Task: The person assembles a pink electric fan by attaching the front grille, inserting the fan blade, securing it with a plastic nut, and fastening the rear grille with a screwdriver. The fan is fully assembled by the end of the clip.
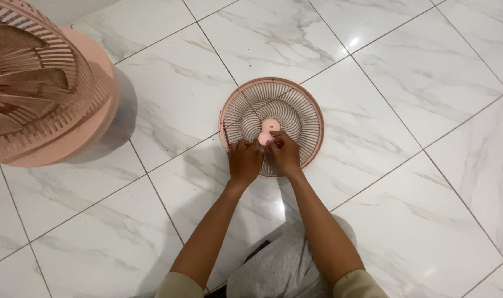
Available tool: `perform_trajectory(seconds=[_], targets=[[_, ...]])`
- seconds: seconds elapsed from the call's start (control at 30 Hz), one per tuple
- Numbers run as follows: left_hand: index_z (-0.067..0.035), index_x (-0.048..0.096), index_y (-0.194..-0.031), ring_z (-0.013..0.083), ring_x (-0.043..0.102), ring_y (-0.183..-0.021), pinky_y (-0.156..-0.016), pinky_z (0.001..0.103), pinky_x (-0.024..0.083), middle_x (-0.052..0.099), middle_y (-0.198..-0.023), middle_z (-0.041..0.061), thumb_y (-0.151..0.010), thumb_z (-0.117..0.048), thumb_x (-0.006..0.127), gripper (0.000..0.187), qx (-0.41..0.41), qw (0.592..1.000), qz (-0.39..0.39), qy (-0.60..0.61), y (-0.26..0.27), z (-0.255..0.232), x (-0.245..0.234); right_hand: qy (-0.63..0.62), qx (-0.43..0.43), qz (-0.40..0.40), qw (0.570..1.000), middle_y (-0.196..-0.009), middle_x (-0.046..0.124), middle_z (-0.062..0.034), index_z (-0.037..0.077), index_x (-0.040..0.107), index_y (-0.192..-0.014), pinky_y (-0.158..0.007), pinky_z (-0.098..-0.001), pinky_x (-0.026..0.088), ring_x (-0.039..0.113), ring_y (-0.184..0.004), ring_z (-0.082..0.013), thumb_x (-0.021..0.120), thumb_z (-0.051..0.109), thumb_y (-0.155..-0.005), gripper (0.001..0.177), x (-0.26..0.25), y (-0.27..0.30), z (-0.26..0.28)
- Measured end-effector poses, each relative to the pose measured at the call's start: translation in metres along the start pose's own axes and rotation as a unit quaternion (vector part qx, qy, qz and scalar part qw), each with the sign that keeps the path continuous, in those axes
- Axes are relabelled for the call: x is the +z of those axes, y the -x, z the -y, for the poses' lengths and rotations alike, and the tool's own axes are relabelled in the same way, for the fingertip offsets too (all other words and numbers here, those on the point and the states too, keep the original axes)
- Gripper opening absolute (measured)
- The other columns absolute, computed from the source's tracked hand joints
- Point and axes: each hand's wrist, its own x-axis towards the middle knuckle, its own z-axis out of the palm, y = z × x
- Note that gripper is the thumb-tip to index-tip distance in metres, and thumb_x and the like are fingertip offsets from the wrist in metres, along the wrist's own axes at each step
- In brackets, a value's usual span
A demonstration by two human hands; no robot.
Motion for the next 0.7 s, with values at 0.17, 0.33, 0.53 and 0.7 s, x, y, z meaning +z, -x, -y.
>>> perform_trajectory(seconds=[0.17, 0.33, 0.53, 0.7], targets=[[-0.011, 0.065, -0.133, 0.0174, 0.072, -0.095, -0.085, 0.034, 0.056, 0.075, -0.107, 0.006, -0.097, -0.028, 0.066, 0.040, -0.192, 0.928, 0.065, 0.314, -0.008, 0.000, -0.004, -0.191, 0.052, 0.039, 0.979, -0.102, 0.072, -0.0117, 0.004, 0.063, -0.128, -0.080, -0.0296, 0.059, 0.071, -0.092, -0.0165, 0.070, 0.006, -0.092, 0.037, -0.003, 0.004, 0.007], [-0.007, 0.064, -0.133, 0.0138, 0.070, -0.093, -0.082, 0.029, 0.055, 0.075, -0.105, 0.008, -0.095, -0.017, 0.068, 0.039, -0.217, 0.891, 0.042, 0.396, -0.014, 0.003, -0.025, -0.293, 0.047, 0.073, 0.952, -0.105, 0.074, -0.0118, 0.001, 0.061, -0.130, -0.082, -0.0295, 0.059, 0.071, -0.093, -0.0160, 0.068, 0.007, -0.095, 0.036, 0.001, 0.018, 0.035], [-0.005, 0.067, -0.127, 0.0124, 0.067, -0.090, -0.080, 0.027, 0.054, 0.076, -0.104, 0.007, -0.093, -0.019, 0.075, 0.038, -0.167, 0.888, 0.039, 0.428, -0.002, 0.000, -0.076, -0.341, 0.063, 0.104, 0.932, -0.100, 0.075, -0.0083, 0.002, 0.058, -0.133, -0.083, -0.0303, 0.061, 0.074, -0.089, -0.0148, 0.067, 0.011, -0.095, 0.040, -0.005, 0.046, 0.070], [-0.006, 0.070, -0.125, 0.0122, 0.065, -0.093, -0.081, 0.028, 0.054, 0.075, -0.104, 0.006, -0.092, -0.022, 0.075, 0.037, -0.162, 0.900, 0.027, 0.404, 0.019, -0.012, -0.131, -0.343, 0.035, 0.134, 0.929, -0.097, 0.074, -0.0057, 0.001, 0.062, -0.137, -0.077, -0.0277, 0.056, 0.071, -0.086, -0.0120, 0.067, 0.017, -0.098, 0.042, -0.006, 0.070, 0.107]])
